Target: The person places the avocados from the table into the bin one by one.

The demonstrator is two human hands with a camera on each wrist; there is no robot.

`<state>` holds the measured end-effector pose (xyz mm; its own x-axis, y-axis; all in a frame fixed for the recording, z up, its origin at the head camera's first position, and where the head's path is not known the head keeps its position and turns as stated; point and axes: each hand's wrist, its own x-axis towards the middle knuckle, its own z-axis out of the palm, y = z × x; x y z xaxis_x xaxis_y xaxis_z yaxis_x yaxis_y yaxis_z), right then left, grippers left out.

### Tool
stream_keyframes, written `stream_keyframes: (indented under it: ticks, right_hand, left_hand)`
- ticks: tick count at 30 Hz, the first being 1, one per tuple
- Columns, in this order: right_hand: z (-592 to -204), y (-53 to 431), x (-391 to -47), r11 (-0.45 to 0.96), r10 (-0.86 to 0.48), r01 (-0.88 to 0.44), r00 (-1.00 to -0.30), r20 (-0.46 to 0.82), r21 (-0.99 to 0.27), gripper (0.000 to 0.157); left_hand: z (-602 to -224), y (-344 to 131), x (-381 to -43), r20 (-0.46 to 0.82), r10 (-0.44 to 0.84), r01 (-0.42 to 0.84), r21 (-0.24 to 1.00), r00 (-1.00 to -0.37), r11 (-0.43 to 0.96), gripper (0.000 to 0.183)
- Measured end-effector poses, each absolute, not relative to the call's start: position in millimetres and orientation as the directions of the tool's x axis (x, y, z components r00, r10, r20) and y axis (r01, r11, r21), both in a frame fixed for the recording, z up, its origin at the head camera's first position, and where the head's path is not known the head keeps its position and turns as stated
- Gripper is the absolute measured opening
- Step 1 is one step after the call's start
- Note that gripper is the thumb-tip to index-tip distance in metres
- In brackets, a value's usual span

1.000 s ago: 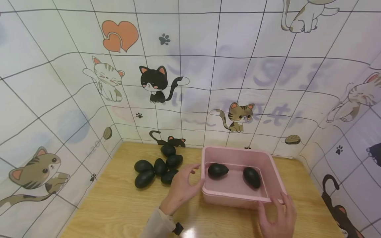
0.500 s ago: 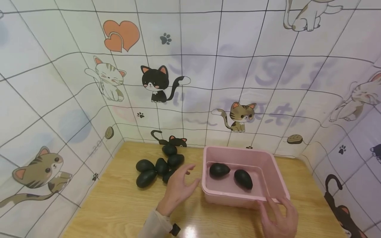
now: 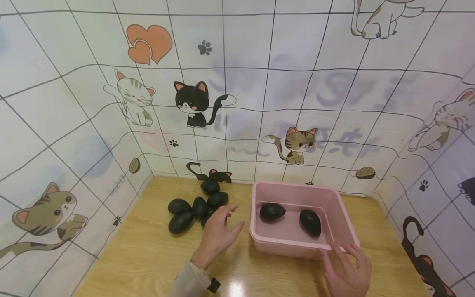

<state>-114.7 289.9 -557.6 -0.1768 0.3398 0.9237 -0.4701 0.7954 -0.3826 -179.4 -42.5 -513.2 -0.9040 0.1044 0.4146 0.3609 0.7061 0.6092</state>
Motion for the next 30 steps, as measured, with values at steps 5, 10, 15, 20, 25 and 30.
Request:
stream_keyframes:
  ticks: [5,10,15,20,25,30]
  right_hand:
    - [-559,290,-113,0.794,0.348,-0.452,-0.21,0.913,-0.407,0.068]
    - [-561,290,-115,0.779,0.366,-0.469,-0.197,0.909,-0.415,0.067]
    - [-566,292,-114,0.785,0.358,-0.461,-0.208,0.91,-0.414,0.067]
    - [-565,292,-114,0.786,0.357,-0.462,-0.202,0.912,-0.411,0.066]
    - [-560,287,-117,0.769,0.39,-0.485,-0.159,0.907,-0.416,0.056]
    - [-558,285,-117,0.772,0.397,-0.476,-0.157,0.904,-0.422,0.054]
  left_hand:
    - [-515,-45,-179,0.42,0.091,0.356,0.613,-0.903,0.705,0.048]
    - [-520,-48,-180,0.451,0.081,0.369,0.602,-0.889,0.708,0.047]
    - [-525,-52,-181,0.488,0.07,0.385,0.583,-0.87,0.716,0.048]
    - [-528,-56,-182,0.484,0.072,0.383,0.583,-0.872,0.716,0.048]
    - [-533,-61,-184,0.5,0.074,0.391,0.568,-0.863,0.724,0.046]
    - [-537,-66,-184,0.514,0.068,0.393,0.557,-0.855,0.731,0.045]
